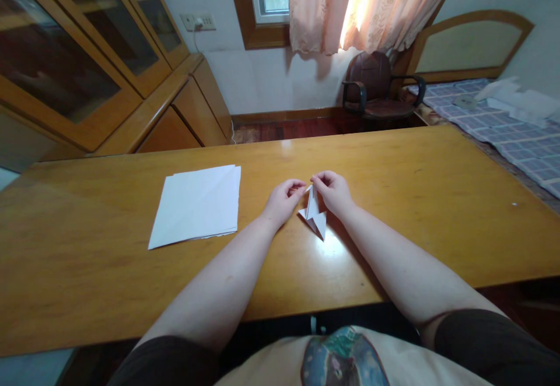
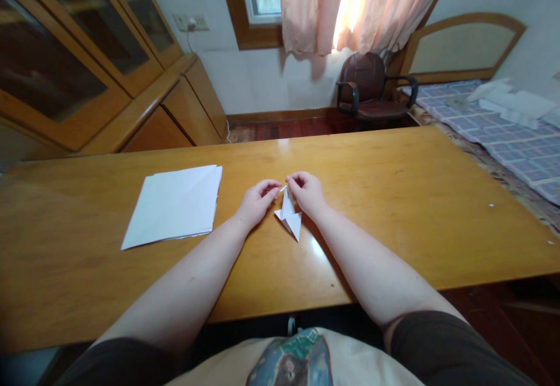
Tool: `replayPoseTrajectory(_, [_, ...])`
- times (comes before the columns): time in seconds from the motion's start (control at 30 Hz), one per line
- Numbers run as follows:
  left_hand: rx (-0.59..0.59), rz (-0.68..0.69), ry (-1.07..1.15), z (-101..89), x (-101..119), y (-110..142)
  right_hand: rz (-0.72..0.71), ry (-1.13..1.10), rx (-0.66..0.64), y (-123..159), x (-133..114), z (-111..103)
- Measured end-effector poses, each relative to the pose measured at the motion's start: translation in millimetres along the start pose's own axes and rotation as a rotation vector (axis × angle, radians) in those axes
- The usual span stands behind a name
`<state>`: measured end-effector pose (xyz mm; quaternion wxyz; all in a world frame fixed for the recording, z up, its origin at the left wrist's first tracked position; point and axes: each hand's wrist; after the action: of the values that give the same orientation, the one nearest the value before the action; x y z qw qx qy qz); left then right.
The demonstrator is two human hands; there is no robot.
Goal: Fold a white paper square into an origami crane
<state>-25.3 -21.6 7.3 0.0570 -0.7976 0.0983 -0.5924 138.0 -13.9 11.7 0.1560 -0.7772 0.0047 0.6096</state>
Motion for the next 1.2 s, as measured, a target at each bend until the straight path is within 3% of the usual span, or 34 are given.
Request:
replayPoseTrajectory(0.13, [0.141,-0.073,0.030,-2.5,-6.7,-3.7,0.069,-0.141,0.169,-4.9,-0.5,-2.4])
replayPoseTrajectory(0.3, [0.245,-0.043,-0.034,-8.7,-4.5,-1.9,0.209,-0.250,0.275,-10.1,1.9,-5.6])
replayPoseTrajectory(0.5, [-0.069,0.063,-0.160,-8.8,10.5,7.0,0.263,-0.369,0.327,-14.8,7.6,-6.5])
replayPoseTrajectory(0.6, [-0.133,0.091,-0.261,-6.4,13.0,7.5,0.273,-0.397,0.335,-14.8,5.5,-5.9])
replayPoseTrajectory(0.77, [-0.173,0.079,-0.286,-3.1,8.6,4.4,0.300,-0.491,0.292,-13.4,3.4,-3.4])
replayPoseTrajectory(1.0, [-0.191,0.164,-0.297,-1.9,2.1,1.5,0.371,-0.539,0.216,-18.8,18.2,-0.5])
replayPoseTrajectory(1.1, [-0.081,0.086,-0.244,-4.0,-3.0,-2.0,0.383,-0.504,0.079,-19.1,21.7,0.3])
replayPoseTrajectory(1.2, [0.088,-0.003,-0.110,-7.9,-8.9,-7.2,0.388,-0.625,-0.140,-15.8,18.5,-0.9])
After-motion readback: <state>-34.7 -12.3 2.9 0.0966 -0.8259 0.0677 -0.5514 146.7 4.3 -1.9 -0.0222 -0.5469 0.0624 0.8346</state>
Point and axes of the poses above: each hand's wrist, its own y-axis away from the middle knuckle, its own z-axis out of the palm, x = y × z, and after that the axes turned 8 degrees about x, right-handed
